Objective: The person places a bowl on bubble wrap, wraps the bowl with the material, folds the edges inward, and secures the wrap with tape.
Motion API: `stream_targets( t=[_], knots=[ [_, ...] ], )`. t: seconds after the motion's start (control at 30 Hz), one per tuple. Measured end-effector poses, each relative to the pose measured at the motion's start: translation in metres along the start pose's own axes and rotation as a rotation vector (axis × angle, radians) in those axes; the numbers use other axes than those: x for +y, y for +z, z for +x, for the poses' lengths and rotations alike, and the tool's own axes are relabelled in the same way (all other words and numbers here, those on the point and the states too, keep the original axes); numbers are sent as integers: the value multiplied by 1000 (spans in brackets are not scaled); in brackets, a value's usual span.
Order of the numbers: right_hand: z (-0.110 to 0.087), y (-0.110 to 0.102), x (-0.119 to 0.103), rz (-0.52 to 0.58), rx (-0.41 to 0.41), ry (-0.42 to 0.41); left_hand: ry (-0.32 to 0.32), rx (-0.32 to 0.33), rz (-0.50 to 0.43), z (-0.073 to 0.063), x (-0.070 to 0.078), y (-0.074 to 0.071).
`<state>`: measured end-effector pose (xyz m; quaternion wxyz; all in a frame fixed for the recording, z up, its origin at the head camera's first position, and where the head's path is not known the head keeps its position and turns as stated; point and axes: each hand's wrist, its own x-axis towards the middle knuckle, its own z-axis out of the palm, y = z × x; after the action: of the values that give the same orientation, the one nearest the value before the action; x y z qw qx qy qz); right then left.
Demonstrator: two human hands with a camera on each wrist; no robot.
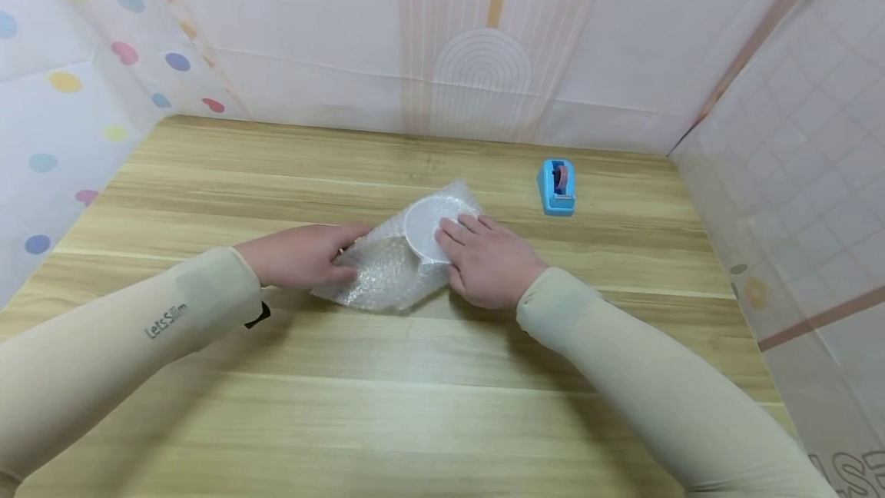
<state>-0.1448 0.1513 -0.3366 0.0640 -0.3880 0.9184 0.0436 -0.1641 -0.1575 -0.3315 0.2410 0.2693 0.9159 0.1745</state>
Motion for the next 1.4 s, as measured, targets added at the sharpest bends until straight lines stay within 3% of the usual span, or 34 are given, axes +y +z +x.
stream_targets(
  t=[0.17, 0.47, 0.7, 0.9, 1.1, 1.23, 1.4],
  knots=[
    [4, -2, -1, -11, -11, 3, 23, 12, 25, 1, -2, 2],
    [10, -4, 1, 11, -25, -18, 2, 5, 19, -2, -4, 2],
    [11, -3, 2, 10, -19, -22, -30, -37, -63, -9, -13, 2],
    [12, -2, 2, 13, -24, -21, -60, -76, -148, -19, -8, -5],
    [13, -2, 2, 16, -18, -21, -31, -44, -160, -24, -3, -8],
    [12, -2, 2, 28, -10, -25, 0, 8, -101, -18, -4, -7],
    [12, -1, 2, 48, 3, -33, 72, 70, -21, 5, 6, -7]
  ],
)
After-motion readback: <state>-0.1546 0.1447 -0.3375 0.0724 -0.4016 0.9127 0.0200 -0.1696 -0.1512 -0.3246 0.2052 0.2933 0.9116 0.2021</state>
